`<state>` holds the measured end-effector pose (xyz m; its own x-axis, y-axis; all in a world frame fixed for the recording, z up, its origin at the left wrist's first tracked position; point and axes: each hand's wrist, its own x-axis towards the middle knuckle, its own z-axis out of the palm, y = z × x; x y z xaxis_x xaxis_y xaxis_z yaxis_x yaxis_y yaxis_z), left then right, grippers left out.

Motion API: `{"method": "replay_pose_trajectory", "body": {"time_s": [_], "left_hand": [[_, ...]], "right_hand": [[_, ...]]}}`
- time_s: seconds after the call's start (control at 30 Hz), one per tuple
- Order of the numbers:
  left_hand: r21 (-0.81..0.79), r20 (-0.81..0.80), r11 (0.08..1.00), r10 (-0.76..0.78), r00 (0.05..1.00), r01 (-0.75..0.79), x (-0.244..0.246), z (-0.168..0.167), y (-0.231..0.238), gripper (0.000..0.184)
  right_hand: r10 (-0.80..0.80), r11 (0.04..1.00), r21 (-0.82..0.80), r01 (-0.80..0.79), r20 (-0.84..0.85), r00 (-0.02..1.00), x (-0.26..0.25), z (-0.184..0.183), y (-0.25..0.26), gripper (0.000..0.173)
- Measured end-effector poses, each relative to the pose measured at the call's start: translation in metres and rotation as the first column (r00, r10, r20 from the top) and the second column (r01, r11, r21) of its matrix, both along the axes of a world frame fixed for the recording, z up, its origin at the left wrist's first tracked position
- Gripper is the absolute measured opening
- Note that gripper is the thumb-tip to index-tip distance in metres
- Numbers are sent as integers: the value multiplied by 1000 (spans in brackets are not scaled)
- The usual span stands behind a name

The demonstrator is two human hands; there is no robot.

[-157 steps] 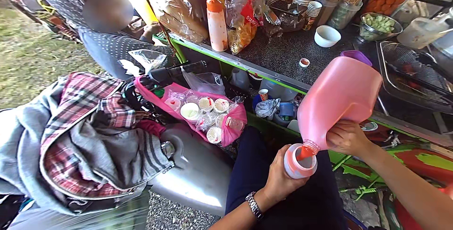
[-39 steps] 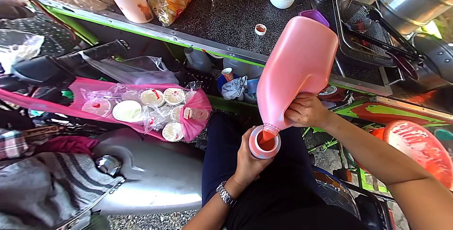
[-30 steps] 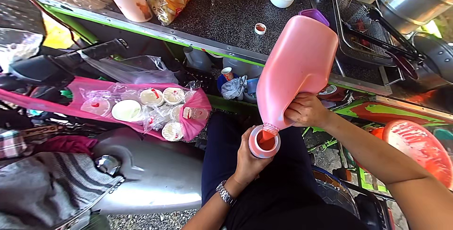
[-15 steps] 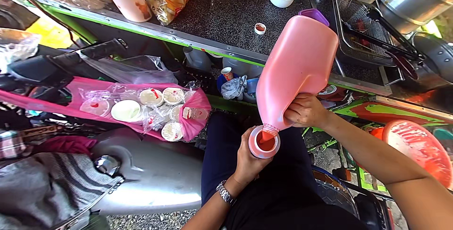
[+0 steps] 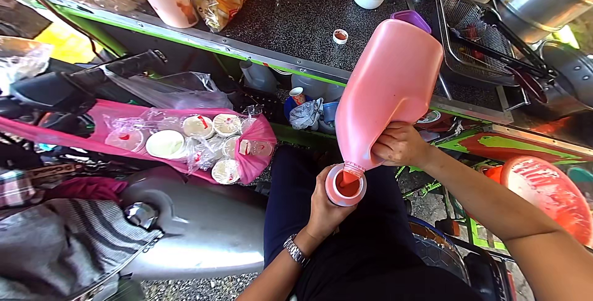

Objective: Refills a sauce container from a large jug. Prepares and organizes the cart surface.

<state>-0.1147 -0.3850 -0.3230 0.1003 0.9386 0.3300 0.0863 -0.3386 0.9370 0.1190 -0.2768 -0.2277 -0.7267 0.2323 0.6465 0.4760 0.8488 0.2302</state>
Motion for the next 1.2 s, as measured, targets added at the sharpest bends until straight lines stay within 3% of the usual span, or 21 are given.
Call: {"method": "replay_pose_trajectory", "body": {"time_s": [1.2], "left_hand": [[38, 33, 999, -34, 999, 33, 1, 10, 10, 97]], "right_hand": [[7, 1000, -18, -8, -17, 1000, 3, 8, 5, 22]]}}
